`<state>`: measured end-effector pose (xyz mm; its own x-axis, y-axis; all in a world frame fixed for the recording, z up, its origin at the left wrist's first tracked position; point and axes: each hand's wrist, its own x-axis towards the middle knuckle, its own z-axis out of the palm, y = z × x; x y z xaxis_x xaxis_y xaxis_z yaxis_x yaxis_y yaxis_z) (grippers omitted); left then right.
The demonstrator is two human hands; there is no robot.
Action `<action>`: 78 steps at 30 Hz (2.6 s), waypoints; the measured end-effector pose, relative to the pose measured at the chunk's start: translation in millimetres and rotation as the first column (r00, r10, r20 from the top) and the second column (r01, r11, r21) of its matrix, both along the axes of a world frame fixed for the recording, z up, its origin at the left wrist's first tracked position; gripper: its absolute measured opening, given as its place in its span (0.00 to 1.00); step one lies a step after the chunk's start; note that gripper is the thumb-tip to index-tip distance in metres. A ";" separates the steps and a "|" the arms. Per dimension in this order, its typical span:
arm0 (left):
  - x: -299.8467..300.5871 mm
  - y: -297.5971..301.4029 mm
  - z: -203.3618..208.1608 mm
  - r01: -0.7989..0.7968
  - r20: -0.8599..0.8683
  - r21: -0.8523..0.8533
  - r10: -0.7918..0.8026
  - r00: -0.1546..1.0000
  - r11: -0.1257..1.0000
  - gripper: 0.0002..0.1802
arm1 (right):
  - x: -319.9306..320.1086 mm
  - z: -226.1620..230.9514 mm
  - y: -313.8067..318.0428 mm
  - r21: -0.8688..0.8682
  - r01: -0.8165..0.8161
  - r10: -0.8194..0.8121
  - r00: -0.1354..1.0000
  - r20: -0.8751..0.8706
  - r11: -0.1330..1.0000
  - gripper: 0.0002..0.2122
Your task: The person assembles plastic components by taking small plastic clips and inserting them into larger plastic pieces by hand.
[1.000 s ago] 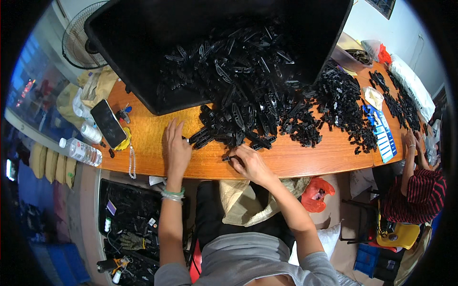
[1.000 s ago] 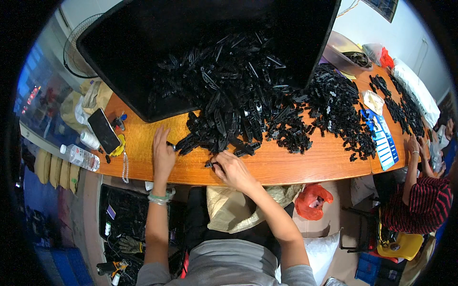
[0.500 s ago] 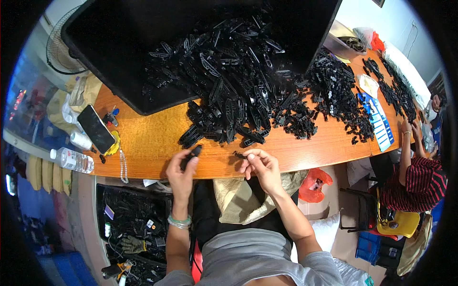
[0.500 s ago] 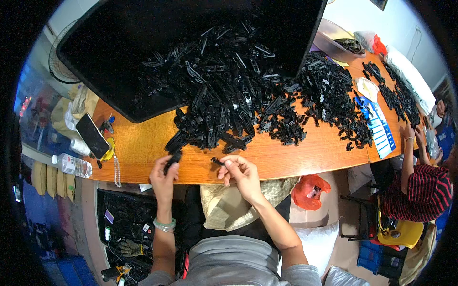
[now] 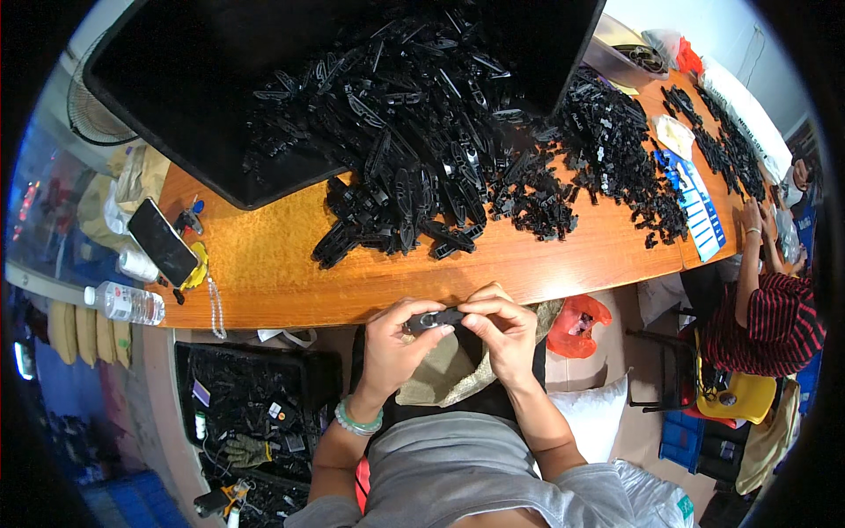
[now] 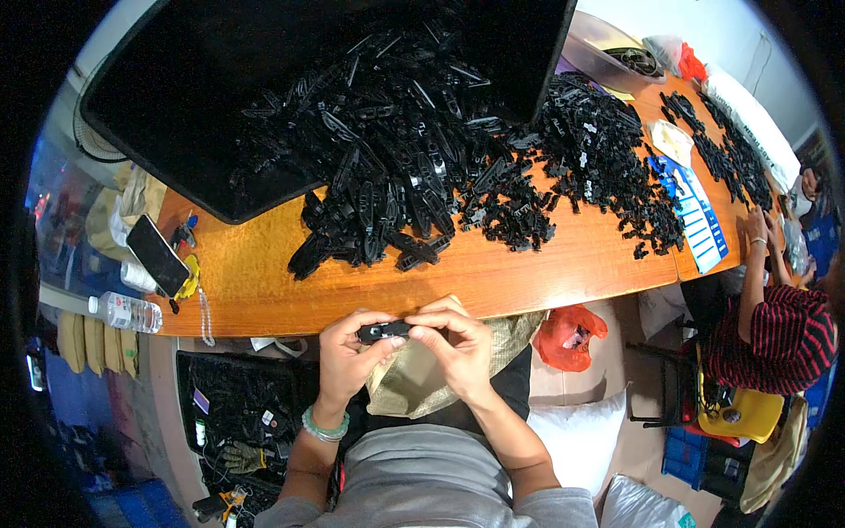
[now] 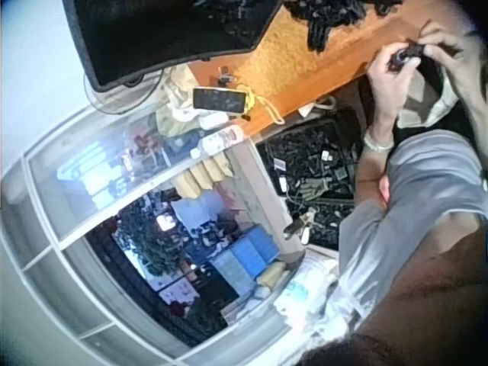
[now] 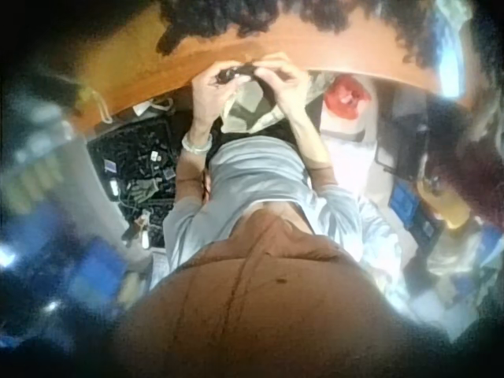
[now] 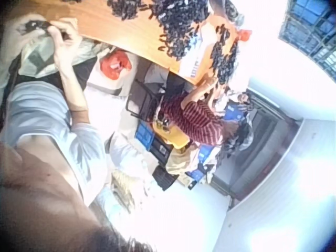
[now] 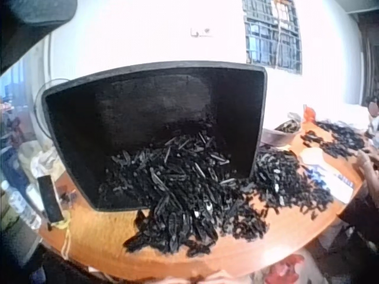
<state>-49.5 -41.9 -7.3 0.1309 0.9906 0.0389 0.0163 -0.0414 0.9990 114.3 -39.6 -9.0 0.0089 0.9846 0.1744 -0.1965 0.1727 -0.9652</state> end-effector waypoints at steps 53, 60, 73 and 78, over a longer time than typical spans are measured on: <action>39.3 29.6 -21.9 -0.053 0.114 0.076 0.045 0.992 0.996 0.14 | 51.2 -11.0 24.9 0.490 0.185 -0.438 0.764 0.473 0.852 0.08; 37.8 19.5 -21.6 0.168 0.295 -0.091 -0.135 0.946 0.982 0.18 | 30.9 1.2 5.9 0.151 0.274 -0.307 0.908 0.286 0.950 0.07; 31.5 20.0 -11.0 0.271 0.400 -0.145 -0.194 0.896 0.952 0.12 | 46.1 7.4 4.7 0.477 -0.006 -0.321 0.732 0.601 0.879 0.13; 35.5 21.3 -16.9 0.212 0.311 -0.109 -0.169 0.935 0.971 0.11 | 43.6 4.5 2.8 0.432 -0.062 -0.244 0.751 0.614 0.900 0.13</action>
